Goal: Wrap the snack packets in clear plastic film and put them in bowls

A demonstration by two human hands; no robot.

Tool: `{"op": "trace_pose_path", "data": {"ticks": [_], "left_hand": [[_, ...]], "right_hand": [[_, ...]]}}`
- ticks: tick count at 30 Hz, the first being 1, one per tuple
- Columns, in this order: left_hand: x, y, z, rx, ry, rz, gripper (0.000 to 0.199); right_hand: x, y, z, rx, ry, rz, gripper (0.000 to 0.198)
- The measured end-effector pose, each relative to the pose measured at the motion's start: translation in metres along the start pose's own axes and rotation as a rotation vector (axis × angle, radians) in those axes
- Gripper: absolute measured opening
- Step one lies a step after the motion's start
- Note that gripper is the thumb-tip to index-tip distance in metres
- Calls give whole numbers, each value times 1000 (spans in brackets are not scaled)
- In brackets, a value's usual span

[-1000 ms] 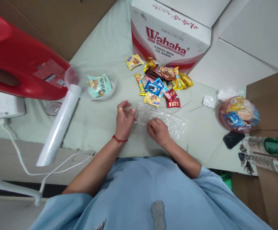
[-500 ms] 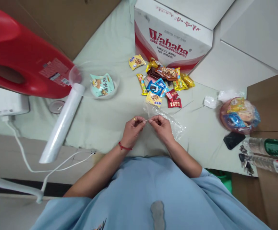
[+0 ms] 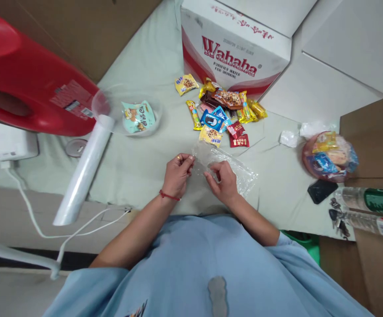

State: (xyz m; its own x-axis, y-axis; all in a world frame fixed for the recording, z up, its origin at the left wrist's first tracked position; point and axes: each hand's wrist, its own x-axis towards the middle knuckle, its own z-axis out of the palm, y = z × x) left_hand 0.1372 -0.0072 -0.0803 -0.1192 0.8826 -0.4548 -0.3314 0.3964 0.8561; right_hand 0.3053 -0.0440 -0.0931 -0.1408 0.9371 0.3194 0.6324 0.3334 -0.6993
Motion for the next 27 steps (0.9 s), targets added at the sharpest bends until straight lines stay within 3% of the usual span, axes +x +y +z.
{"op": "trace_pose_path", "data": {"ticks": [4, 9, 13, 19, 27], "left_hand": [[-2, 1, 2, -52, -22, -14, 39], [-2, 1, 0, -74, 32, -100, 40], [2, -3, -4, 37, 57, -44, 40], [7, -9, -7, 66, 68, 19, 28], [5, -5, -22, 88, -71, 54, 37]], "right_hand": [[-18, 9, 11, -249, -11, -213, 24], [-21, 19, 25, -361, -82, -165, 14], [-18, 22, 25, -331, -148, -132, 15], [-11, 16, 8, 54, -69, -14, 12], [15, 14, -47, 594, -63, 378, 20]]}}
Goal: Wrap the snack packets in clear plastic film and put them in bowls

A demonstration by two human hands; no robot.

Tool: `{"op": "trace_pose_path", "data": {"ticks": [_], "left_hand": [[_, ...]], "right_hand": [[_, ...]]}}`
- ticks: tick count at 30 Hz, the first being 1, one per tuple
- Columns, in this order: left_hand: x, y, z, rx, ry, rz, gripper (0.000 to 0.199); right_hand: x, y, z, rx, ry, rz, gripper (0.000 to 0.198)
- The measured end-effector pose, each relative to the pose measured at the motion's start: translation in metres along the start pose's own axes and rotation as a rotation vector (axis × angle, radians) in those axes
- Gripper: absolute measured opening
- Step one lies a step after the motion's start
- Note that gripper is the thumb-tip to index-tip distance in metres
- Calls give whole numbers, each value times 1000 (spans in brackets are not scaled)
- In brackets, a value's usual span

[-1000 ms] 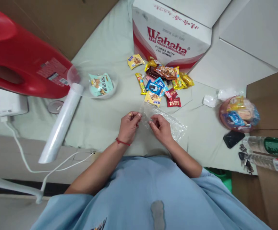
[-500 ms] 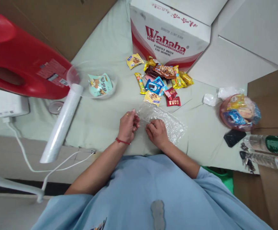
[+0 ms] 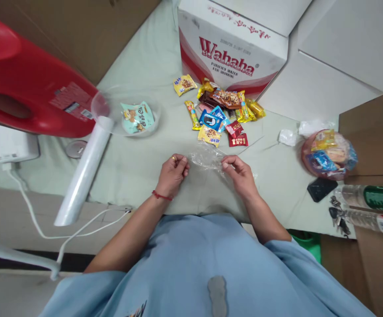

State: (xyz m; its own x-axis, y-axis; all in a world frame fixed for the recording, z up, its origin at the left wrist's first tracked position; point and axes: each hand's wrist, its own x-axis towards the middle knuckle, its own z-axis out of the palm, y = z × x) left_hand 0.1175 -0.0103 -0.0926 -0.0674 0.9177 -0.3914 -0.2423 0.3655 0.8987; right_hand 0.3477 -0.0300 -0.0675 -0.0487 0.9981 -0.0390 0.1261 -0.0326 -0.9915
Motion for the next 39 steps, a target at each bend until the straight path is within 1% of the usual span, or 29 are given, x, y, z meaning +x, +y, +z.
{"op": "trace_pose_path", "data": {"ticks": [2, 4, 5, 7, 9, 11, 13, 15, 16, 18, 20, 22, 24, 29, 31, 34, 36, 37, 39], "left_hand": [[0, 4, -4, -1, -27, -1, 40], [-1, 9, -7, -3, -30, -3, 42], [-1, 10, -7, -5, -30, -5, 43], [-2, 13, -6, -14, -39, -15, 44], [-3, 14, -3, -30, -53, -30, 45], [-4, 13, 1, -43, -56, -49, 46], [-4, 13, 4, -52, -47, -58, 46], [-5, 12, 6, -53, -48, -52, 46], [-5, 12, 6, -52, -52, -44, 45], [-5, 11, 6, -43, -56, -28, 44], [-4, 11, 4, -31, -48, -23, 42], [-4, 10, 2, -30, -33, -31, 40], [-4, 11, 1, -45, -16, -42, 37], [-3, 13, 1, -131, 8, -88, 34], [-3, 15, 2, -164, -1, -121, 34], [-4, 18, 4, -175, -20, -152, 34], [-4, 20, 5, -159, -20, -143, 33], [-4, 20, 5, -146, -15, -133, 33], [-5, 22, 6, -111, 1, -110, 32]], "right_hand": [[3, -3, -12, 47, 18, 65, 24], [5, -6, -20, 6, 50, 59, 25], [4, -9, -22, -46, 58, 21, 25], [1, -15, -19, -203, 37, -120, 23], [-5, -18, -9, -406, 4, -315, 24], [-12, -15, 7, -606, -20, -480, 33], [-19, -3, 25, -759, -48, -567, 39], [-25, 14, 42, -848, -80, -616, 36], [-27, 22, 49, -879, -75, -632, 33], [-28, 36, 61, -921, -27, -635, 24], [-25, 42, 66, -931, 11, -583, 13], [-21, 40, 67, -919, 7, -526, 13], [-17, 35, 65, -897, 4, -506, 16], [-10, 21, 57, -749, 27, -549, 15], [-10, 20, 55, -778, -2, -562, 17], [-13, 18, 55, -845, -155, -560, 15], [-16, 14, 55, -777, -230, -544, 15], [-17, 11, 53, -718, -212, -523, 17], [-15, 5, 49, -606, -68, -462, 21]]}}
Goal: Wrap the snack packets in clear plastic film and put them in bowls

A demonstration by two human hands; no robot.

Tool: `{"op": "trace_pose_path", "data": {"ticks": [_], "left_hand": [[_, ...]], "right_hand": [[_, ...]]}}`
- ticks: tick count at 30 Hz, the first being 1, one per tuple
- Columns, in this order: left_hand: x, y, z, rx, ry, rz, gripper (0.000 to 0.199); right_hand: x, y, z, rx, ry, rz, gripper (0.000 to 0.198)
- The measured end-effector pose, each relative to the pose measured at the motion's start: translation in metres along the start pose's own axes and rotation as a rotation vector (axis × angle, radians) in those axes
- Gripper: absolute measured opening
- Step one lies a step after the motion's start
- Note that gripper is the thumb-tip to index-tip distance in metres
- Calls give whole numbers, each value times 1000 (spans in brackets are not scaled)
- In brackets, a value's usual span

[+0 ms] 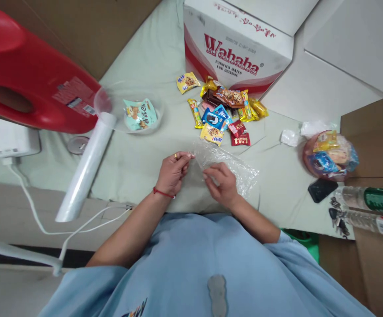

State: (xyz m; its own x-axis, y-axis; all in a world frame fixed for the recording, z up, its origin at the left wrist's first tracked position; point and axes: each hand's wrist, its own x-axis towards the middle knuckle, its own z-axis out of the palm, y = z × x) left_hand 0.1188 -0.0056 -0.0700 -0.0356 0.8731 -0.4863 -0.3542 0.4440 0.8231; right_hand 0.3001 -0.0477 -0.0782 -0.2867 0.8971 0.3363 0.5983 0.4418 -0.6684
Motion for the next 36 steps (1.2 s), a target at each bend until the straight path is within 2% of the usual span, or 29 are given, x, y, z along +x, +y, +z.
{"op": "trace_pose_path", "data": {"ticks": [2, 3, 7, 9, 11, 14, 15, 17, 20, 23, 26, 28, 31, 33, 36], "left_hand": [[-1, 0, 2, 37, 10, 18, 30], [-2, 1, 4, 54, 4, 25, 30], [-10, 2, 8, 134, -106, 57, 29], [-15, 2, 7, 196, -130, 101, 33], [-20, -1, 4, 254, -48, 176, 43], [-24, -11, 2, 357, 144, 248, 62], [-24, -16, 4, 404, 162, 250, 61], [-24, -24, 8, 473, 111, 252, 48], [-23, -28, 14, 353, 7, 246, 37], [-23, -23, 13, 76, -85, 104, 41], [-24, -19, 12, -40, -139, -7, 46], [-22, -19, 13, -37, -82, 4, 43], [-16, -22, 15, -7, 80, 75, 34], [-11, -22, 14, 36, 175, 146, 28], [-2, -13, 4, 171, 242, 299, 24]], "right_hand": [[6, 2, -4, 27, 113, 82, 20], [10, 5, -4, 25, 126, 97, 18], [23, 18, 5, 19, 42, 105, 16], [26, 22, 11, 55, 57, 152, 15], [28, 22, 14, 130, 110, 234, 16], [30, 17, 17, 286, 222, 384, 17], [31, 15, 18, 333, 245, 427, 18], [33, 11, 17, 412, 253, 484, 20], [34, 7, 9, 557, 213, 545, 23], [34, 10, -11, 716, 169, 606, 28], [31, 15, -29, 804, 103, 663, 34], [29, 18, -36, 833, 82, 710, 37], [29, 18, -42, 886, 98, 764, 40], [29, 17, -46, 976, 107, 792, 42], [30, 21, -55, 1124, 104, 849, 47]]}}
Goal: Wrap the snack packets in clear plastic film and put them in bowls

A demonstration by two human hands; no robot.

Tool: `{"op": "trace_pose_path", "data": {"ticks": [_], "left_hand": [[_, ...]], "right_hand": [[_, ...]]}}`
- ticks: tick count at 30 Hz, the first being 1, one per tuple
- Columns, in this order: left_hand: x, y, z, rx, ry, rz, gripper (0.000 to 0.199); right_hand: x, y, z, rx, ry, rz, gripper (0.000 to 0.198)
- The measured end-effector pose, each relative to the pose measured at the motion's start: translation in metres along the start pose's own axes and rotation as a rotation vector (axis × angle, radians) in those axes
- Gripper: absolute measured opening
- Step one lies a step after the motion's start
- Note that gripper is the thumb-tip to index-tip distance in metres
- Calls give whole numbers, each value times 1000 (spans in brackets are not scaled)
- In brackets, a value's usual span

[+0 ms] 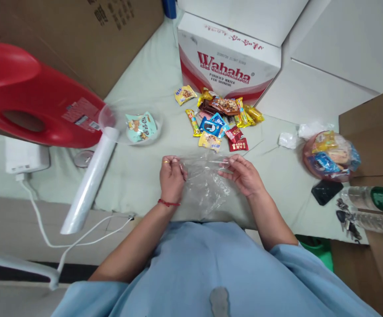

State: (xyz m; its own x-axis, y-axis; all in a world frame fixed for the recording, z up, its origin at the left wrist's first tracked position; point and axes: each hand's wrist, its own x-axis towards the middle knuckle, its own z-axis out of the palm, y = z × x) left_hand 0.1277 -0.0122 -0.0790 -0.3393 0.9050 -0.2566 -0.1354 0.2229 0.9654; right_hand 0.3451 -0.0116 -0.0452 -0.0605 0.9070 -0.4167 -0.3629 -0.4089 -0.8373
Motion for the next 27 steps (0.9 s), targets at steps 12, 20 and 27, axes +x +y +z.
{"op": "trace_pose_path", "data": {"ticks": [12, 20, 27], "left_hand": [[58, 9, -31, 751, 40, 376, 57], [26, 4, -62, 950, -727, 839, 67], [38, -5, -93, 976, -881, 925, 53]], "right_hand": [[34, 12, -49, -194, 238, 69, 48], [32, 24, -53, -328, 204, -16, 56], [10, -27, -70, -1087, 287, -414, 36]]}}
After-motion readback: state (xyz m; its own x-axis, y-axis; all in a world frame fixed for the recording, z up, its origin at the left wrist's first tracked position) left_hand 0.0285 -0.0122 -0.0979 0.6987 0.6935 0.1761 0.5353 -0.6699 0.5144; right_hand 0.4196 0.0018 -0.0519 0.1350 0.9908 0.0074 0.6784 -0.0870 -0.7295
